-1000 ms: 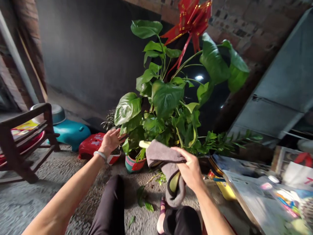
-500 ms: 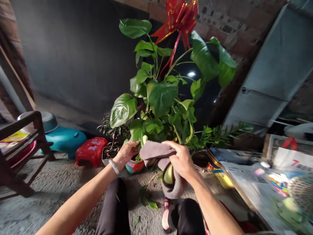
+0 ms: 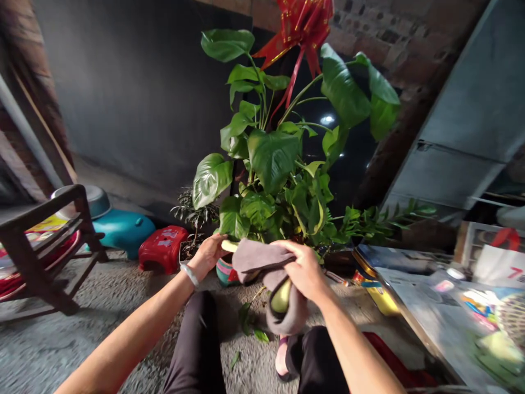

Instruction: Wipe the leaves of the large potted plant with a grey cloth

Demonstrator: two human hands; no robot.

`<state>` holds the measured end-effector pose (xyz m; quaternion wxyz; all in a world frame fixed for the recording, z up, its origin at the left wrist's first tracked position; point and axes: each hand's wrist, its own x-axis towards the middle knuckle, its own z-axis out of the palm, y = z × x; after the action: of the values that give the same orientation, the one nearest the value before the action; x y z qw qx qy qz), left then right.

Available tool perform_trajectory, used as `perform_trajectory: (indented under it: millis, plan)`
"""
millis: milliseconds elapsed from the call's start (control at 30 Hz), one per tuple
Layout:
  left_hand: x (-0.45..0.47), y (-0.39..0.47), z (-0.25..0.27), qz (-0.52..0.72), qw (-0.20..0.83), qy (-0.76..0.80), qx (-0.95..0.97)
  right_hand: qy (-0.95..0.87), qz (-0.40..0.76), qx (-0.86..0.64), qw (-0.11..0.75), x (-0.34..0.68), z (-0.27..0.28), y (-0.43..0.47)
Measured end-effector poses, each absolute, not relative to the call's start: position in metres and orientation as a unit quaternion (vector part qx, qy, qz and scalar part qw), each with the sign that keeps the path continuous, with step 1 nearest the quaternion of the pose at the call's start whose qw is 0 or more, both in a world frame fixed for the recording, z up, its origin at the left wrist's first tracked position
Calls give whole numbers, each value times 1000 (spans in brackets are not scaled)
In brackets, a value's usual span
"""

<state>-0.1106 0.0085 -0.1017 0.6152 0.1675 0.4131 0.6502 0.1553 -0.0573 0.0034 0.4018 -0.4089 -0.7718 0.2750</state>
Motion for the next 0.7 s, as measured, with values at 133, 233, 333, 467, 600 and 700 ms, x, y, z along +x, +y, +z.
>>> perform_trajectory:
  millis: [133,233,333,467,600,700]
  plan:
    - [-109,7,-96,646,609,432,159,-716,137,-409,549,186,43,-43]
    - [-97,4,-92,636,614,438,162,-697,68,-448,555,179,34,-20]
    - [-92,-2,-92,629,618,445,155,-736,151,-520,406,173,-16,-23]
    - [-105,-8,-93,638,609,449,144,-734,269,-527,334,197,-60,-56]
    - [-112,-8,-88,647,596,459,129,-685,226,-494,485,216,-22,-63]
    - [-103,-10,-88,634,612,454,131,-662,127,-452,584,205,6,-39]
